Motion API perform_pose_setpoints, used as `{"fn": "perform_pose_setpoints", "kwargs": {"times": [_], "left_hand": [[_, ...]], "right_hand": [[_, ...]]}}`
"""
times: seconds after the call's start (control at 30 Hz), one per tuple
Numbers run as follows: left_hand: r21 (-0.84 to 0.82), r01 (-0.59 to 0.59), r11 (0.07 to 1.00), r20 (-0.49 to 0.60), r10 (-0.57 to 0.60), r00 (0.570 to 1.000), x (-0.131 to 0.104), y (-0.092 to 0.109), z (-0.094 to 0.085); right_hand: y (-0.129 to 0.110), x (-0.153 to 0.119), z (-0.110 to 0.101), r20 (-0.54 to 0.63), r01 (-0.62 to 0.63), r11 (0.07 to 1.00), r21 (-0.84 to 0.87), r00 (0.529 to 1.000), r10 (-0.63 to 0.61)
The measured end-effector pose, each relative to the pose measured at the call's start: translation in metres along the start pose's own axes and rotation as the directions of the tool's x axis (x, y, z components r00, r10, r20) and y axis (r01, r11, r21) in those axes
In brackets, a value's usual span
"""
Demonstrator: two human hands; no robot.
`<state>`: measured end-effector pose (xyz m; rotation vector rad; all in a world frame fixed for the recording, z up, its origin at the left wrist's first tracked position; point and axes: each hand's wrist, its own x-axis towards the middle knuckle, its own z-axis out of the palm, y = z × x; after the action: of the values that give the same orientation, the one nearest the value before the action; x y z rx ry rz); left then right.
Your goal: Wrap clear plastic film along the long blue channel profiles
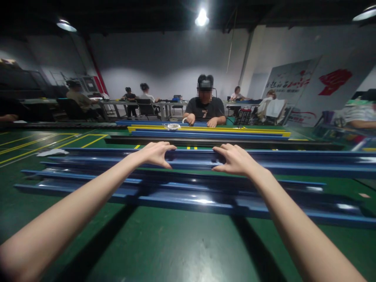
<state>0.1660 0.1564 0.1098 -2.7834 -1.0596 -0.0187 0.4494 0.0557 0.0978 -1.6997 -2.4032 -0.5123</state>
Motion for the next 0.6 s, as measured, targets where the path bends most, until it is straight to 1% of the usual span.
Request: {"fn": "perform_pose_setpoints", "kwargs": {"times": [0.13, 0.23, 0.43, 0.6], "left_hand": [[0.032, -0.04, 0.999, -0.006, 0.04, 0.999, -0.026, 0.013, -0.011], [0.057, -0.054, 0.997, 0.011, 0.054, 0.999, -0.044, 0.024, -0.013], [0.035, -0.092, 0.995, 0.04, 0.09, 0.995, -0.079, 0.044, -0.002], [-0.02, -0.096, 0.995, 0.079, 0.098, 0.992, -0.107, 0.055, 0.013]], "right_hand": [[-0.02, -0.027, -0.013, -0.017, -0.003, 1.0, -0.02, 1.0, 0.002], [-0.035, -0.046, -0.016, 0.0, -0.018, 1.0, 0.007, 1.0, 0.018], [-0.066, -0.084, -0.011, 0.052, -0.083, 0.992, 0.091, 0.996, 0.079], [-0.091, -0.106, -0.002, 0.089, -0.09, 0.988, 0.122, 0.993, 0.079]]}}
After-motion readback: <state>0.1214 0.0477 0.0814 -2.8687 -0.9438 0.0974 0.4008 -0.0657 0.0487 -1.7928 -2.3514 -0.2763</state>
